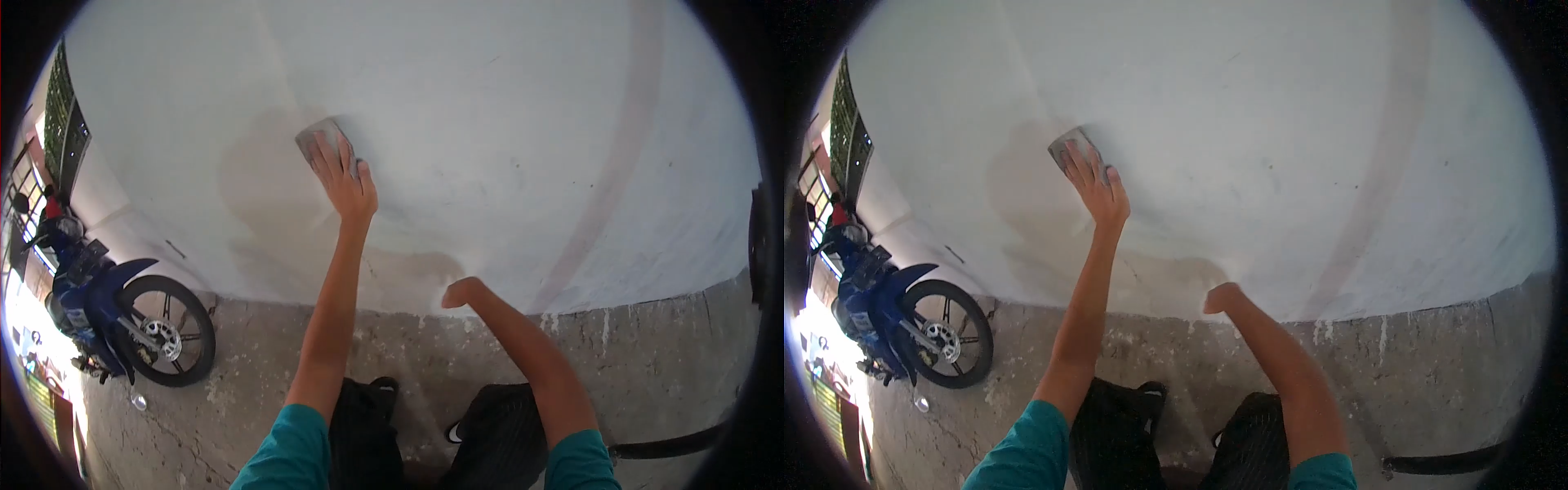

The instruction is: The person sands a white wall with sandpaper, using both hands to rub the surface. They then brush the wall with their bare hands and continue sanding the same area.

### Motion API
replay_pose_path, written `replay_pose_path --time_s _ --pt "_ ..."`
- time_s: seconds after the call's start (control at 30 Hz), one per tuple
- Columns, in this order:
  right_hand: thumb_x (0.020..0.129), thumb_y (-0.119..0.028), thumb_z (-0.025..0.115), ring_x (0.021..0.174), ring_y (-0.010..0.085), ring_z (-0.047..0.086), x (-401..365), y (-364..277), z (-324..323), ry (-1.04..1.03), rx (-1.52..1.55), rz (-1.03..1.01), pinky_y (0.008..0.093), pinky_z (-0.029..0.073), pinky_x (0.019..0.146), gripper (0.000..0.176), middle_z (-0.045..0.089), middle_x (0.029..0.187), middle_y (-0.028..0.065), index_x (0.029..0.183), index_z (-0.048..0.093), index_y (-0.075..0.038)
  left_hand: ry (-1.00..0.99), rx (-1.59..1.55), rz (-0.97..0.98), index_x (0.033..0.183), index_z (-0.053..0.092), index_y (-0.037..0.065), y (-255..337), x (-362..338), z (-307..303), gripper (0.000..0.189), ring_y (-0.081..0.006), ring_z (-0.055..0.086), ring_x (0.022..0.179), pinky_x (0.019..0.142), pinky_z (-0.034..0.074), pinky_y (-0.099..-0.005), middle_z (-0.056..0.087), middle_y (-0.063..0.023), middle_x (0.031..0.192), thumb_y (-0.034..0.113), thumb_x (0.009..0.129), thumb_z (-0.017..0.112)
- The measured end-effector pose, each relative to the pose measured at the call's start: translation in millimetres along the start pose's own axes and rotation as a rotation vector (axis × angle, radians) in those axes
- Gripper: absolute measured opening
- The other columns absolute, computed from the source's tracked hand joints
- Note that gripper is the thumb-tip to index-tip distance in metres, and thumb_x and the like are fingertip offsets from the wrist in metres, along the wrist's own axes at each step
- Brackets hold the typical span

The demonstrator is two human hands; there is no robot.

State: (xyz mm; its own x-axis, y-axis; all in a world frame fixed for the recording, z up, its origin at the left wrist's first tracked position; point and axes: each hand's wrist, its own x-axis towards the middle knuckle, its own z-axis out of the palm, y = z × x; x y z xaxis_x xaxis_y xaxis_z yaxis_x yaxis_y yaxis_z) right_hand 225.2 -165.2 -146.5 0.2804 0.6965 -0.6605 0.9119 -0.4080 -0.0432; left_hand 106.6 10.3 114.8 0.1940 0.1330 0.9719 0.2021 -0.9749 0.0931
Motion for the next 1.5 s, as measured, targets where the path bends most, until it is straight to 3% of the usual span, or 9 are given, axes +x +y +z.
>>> replay_pose_path --time_s 0.2,0.27,0.37,0.43,0.63,1.07,1.13,1.33,1.5 --pt "0.078 -0.054 0.046 0.128 0.0256 0.036 -42 -2 -53 0.221 0.169 -0.051 0.0375 0.024 0.108 0.059 0.044 0.136 0.0058 0.123 0.055 -0.016 0.492 -0.319 -0.814 0.143 0.011 0.007 -101 -45 18 0.056 -0.0321 0.017 0.135 0.110 0.016 -0.0423 0.006 -0.0139 0.149 0.031 0.096 0.031" --pt "0.073 -0.052 0.055 0.125 0.0248 0.039 -40 -4 -64 0.229 0.198 -0.095 0.0357 0.028 0.105 0.063 0.045 0.134 0.0062 0.124 0.053 -0.016 0.542 -0.818 -1.139 0.143 0.012 0.011 -159 -96 30 0.055 -0.0289 0.023 0.133 0.108 0.021 -0.0401 0.011 -0.0103 0.149 0.032 0.096 0.031" --pt "0.068 -0.048 0.062 0.121 0.0252 0.042 -26 -10 -53 0.717 0.266 -0.220 0.0325 0.032 0.103 0.064 0.049 0.130 0.0066 0.122 0.055 -0.016 0.411 -0.741 -1.415 0.142 0.017 0.015 -153 -131 -14 0.054 -0.0252 0.030 0.129 0.105 0.029 -0.0417 0.019 -0.0061 0.147 0.035 0.095 0.032" --pt "0.065 -0.046 0.064 0.120 0.0251 0.044 -38 -25 -60 0.663 0.149 -0.237 0.0312 0.033 0.102 0.064 0.051 0.128 0.0066 0.122 0.055 -0.016 0.378 -1.098 -1.838 0.142 0.019 0.017 -181 -158 -12 0.054 -0.0240 0.033 0.127 0.106 0.027 -0.0423 0.025 -0.0044 0.145 0.038 0.094 0.032" --pt "0.082 -0.052 0.046 0.123 0.0268 0.040 -38 -52 -84 0.206 -0.129 -0.125 0.0367 0.027 0.105 0.061 0.047 0.132 0.0091 0.132 0.044 -0.018 0.459 -0.433 -1.101 0.143 0.017 0.012 -133 -53 2 0.058 -0.0281 0.008 0.137 0.110 0.003 -0.0426 0.008 -0.0119 0.150 0.040 0.095 0.030" --pt "0.081 -0.045 0.046 0.111 0.0241 0.054 -28 -35 -8 0.067 -0.018 -0.119 0.0419 0.044 0.090 0.045 0.057 0.122 0.0061 0.115 0.060 -0.019 -0.139 0.024 0.021 0.137 0.037 0.016 -27 -7 -22 0.053 -0.0426 0.010 0.134 0.107 0.013 -0.0532 0.008 -0.0175 0.149 0.021 0.086 0.049" --pt "0.082 -0.051 0.046 0.112 0.0267 0.052 -21 -24 6 0.028 -0.044 -0.006 0.0416 0.042 0.092 0.045 0.057 0.121 0.0008 0.120 0.056 -0.029 -0.159 0.058 -0.064 0.138 0.034 0.014 -40 -9 -20 0.051 -0.0403 0.010 0.135 0.108 0.012 -0.0525 0.008 -0.0171 0.149 0.023 0.089 0.046" --pt "0.082 -0.051 0.047 0.110 0.0259 0.053 -24 4 7 0.149 0.032 0.082 0.0424 0.043 0.091 0.042 0.058 0.119 0.0007 0.116 0.059 -0.030 0.613 -0.615 -0.735 0.141 0.023 0.010 -161 -70 17 0.051 -0.0294 0.027 0.129 0.105 0.024 -0.0393 0.025 -0.0167 0.141 0.021 0.093 0.035" --pt "0.082 -0.050 0.047 0.110 0.0263 0.054 -25 23 11 0.206 0.032 0.068 0.0418 0.043 0.091 0.041 0.059 0.118 0.0026 0.114 0.060 -0.029 0.483 -0.930 -1.754 0.140 0.024 0.013 -165 -159 -2 0.054 -0.0248 0.035 0.126 0.106 0.027 -0.0332 0.032 -0.0060 0.141 0.030 0.091 0.038"
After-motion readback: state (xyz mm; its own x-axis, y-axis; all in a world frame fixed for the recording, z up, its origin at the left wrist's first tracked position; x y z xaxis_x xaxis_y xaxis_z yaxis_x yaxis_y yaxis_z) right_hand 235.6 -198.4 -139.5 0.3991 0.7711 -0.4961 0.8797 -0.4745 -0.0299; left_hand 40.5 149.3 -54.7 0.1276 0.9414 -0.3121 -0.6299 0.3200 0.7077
